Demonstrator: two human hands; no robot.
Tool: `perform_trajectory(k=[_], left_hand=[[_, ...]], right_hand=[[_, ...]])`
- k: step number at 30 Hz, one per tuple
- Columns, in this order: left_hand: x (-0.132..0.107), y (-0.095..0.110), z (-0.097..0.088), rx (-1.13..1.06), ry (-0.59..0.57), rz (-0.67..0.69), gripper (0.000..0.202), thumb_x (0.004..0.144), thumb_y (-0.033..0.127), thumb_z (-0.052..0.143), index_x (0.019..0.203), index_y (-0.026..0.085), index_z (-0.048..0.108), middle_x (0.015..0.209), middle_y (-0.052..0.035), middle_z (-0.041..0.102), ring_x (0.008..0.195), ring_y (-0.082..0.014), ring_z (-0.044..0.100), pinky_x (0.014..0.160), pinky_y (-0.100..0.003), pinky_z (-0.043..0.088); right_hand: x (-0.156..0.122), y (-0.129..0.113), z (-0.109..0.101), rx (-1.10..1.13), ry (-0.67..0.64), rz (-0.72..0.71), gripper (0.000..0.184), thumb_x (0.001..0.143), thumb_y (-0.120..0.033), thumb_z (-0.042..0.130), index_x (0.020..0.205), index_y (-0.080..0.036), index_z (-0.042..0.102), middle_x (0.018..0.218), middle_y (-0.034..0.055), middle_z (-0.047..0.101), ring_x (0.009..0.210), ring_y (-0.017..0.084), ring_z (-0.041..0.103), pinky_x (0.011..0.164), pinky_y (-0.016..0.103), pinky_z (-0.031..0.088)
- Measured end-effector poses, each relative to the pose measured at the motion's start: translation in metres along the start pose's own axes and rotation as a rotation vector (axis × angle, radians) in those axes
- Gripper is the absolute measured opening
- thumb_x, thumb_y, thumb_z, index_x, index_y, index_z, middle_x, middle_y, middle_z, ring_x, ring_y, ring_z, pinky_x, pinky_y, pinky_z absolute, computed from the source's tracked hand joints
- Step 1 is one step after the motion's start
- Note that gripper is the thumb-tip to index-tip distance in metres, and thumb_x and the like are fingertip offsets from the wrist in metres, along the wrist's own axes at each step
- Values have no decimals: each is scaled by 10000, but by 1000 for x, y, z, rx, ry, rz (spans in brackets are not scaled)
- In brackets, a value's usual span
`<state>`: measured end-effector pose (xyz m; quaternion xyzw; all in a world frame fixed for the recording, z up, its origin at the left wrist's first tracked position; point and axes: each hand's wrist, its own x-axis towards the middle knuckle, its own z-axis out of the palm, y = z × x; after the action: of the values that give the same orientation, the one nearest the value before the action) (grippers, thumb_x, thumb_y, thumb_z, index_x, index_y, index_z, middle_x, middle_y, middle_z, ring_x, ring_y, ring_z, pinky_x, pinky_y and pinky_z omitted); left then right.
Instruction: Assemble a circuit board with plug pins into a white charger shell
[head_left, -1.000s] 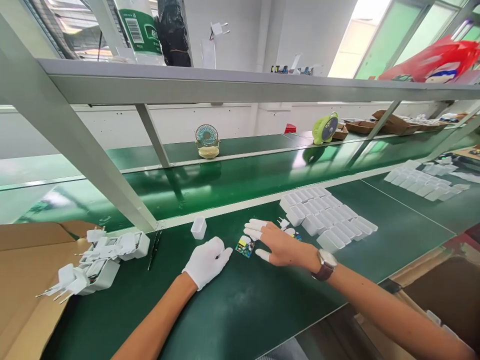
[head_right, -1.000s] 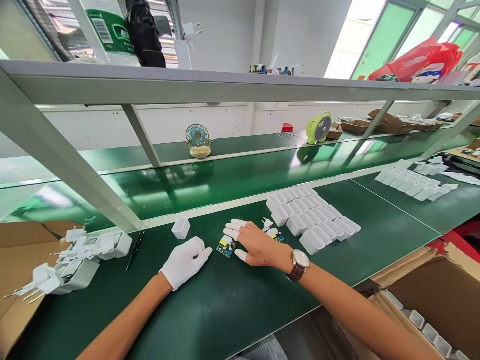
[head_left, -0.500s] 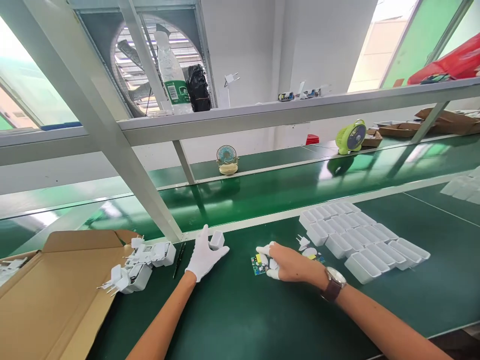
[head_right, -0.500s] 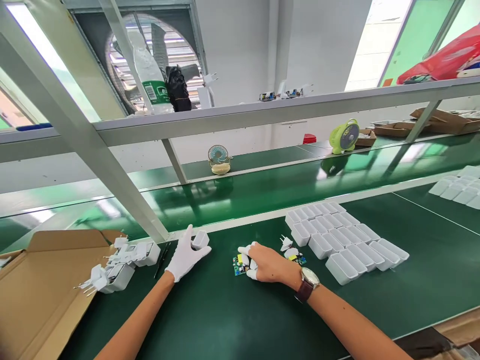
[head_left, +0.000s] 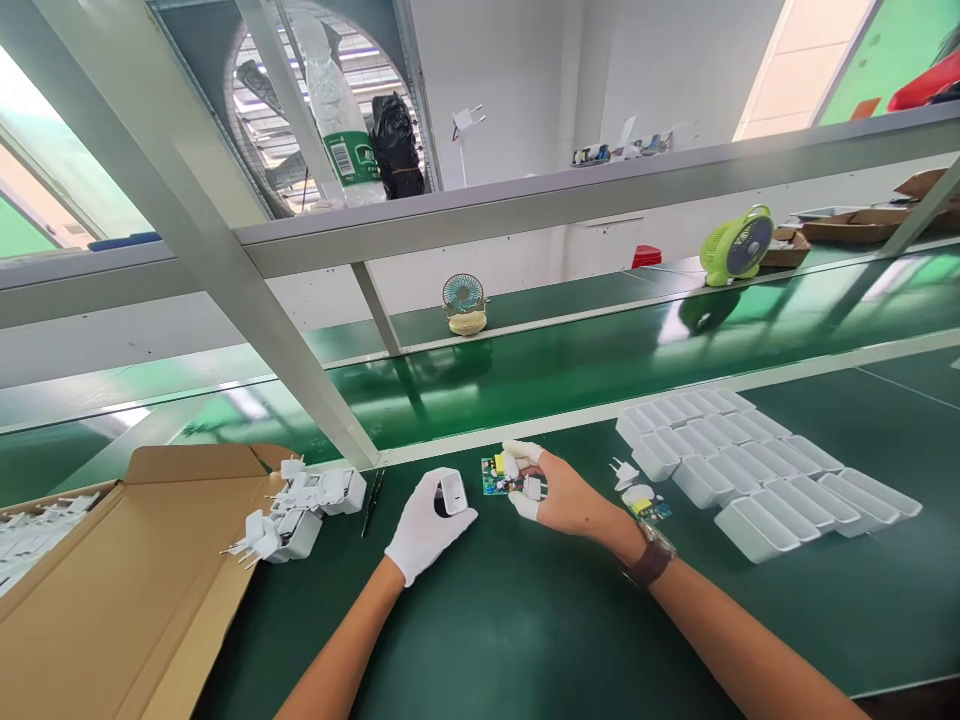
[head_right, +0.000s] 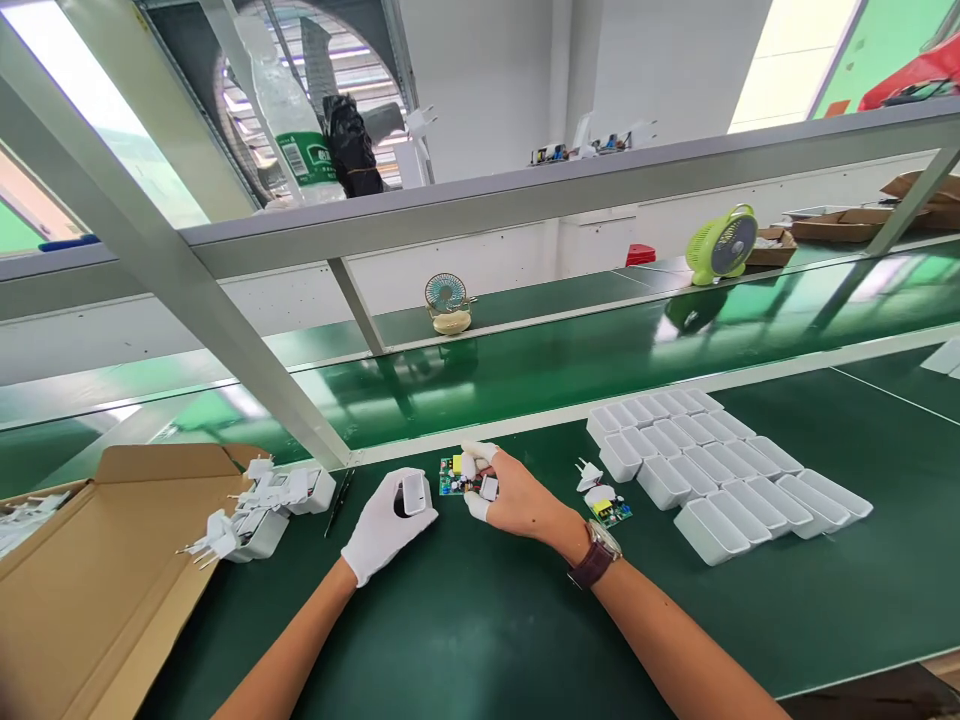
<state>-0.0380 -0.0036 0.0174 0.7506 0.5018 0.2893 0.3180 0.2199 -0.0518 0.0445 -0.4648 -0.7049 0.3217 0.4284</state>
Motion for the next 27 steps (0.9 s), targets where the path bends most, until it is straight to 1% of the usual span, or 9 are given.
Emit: perform_trajectory(k=[3, 5, 7, 9, 12, 15, 17, 21, 27], left_hand=[[-13, 4, 2, -7, 43, 26, 572, 796, 258, 725, 1329, 269, 519, 1323, -63, 607, 1187, -255, 625, 1076, -479, 487], [-16, 3, 4, 15, 64, 59, 588, 793, 241, 727, 1340, 275, 515, 1348, -65, 593, 1233, -261, 600, 1100, -487, 473], [-17, 0, 6, 62, 58, 105, 615, 790, 233, 729, 1362, 278, 510, 1371, -73, 576, 1277, -272, 569, 1118, -493, 460], [-18, -3, 9, 119, 25, 152, 657, 792, 225, 726, 1404, 284, 493, 1388, -88, 557, 1291, -279, 558, 1110, -484, 470], [-19, -7, 13, 170, -19, 211, 714, 813, 214, 705, 1472, 294, 441, 1379, -101, 552, 1270, -269, 570, 1072, -452, 507], [-20, -11, 15, 166, -18, 249, 746, 830, 214, 696, 1507, 302, 397, 1356, -100, 567, 1248, -259, 584, 1050, -434, 526], [-20, -15, 17, 156, -20, 251, 776, 822, 213, 713, 1518, 313, 385, 1367, -98, 562, 1249, -260, 588, 1048, -429, 532], [-20, -19, 18, 133, -34, 275, 807, 809, 199, 736, 1523, 329, 383, 1378, -97, 554, 1267, -262, 576, 1055, -427, 531], [-22, -16, 17, 124, -57, 314, 792, 820, 175, 721, 1519, 332, 382, 1364, -97, 561, 1274, -261, 556, 1054, -438, 527]], right_hand=[[-10, 5, 7, -9, 37, -44, 580, 848, -164, 625, 1409, -246, 498, 1166, 78, 641, 894, 173, 666, 785, 325, 605], [-16, 5, 9, -78, 42, -116, 579, 860, -152, 601, 1418, -279, 511, 1256, 91, 601, 768, 140, 626, 724, 326, 608], [-20, 6, 11, -144, 34, -159, 597, 870, -138, 584, 1438, -299, 498, 1314, 103, 570, 670, 116, 574, 670, 327, 605], [-23, 9, 13, -197, 33, -176, 611, 878, -132, 586, 1455, -294, 470, 1323, 114, 572, 672, 125, 586, 683, 341, 614], [-25, 15, 19, -286, 41, -275, 620, 898, -119, 585, 1478, -273, 429, 1343, 131, 578, 896, 192, 669, 835, 392, 620], [-28, 18, 23, -392, 24, -406, 623, 909, -104, 595, 1487, -261, 420, 1400, 149, 545, 1154, 256, 632, 957, 446, 582], [-30, 17, 24, -427, 20, -449, 649, 907, -98, 607, 1505, -239, 398, 1414, 164, 535, 1209, 271, 605, 978, 454, 569], [-30, 11, 26, -407, 22, -459, 698, 898, -76, 594, 1536, -201, 338, 1331, 161, 595, 1169, 258, 622, 950, 425, 574], [-29, 6, 27, -370, -61, -349, 650, 908, -119, 571, 1512, -221, 354, 1199, 119, 668, 964, 224, 666, 840, 400, 594]])
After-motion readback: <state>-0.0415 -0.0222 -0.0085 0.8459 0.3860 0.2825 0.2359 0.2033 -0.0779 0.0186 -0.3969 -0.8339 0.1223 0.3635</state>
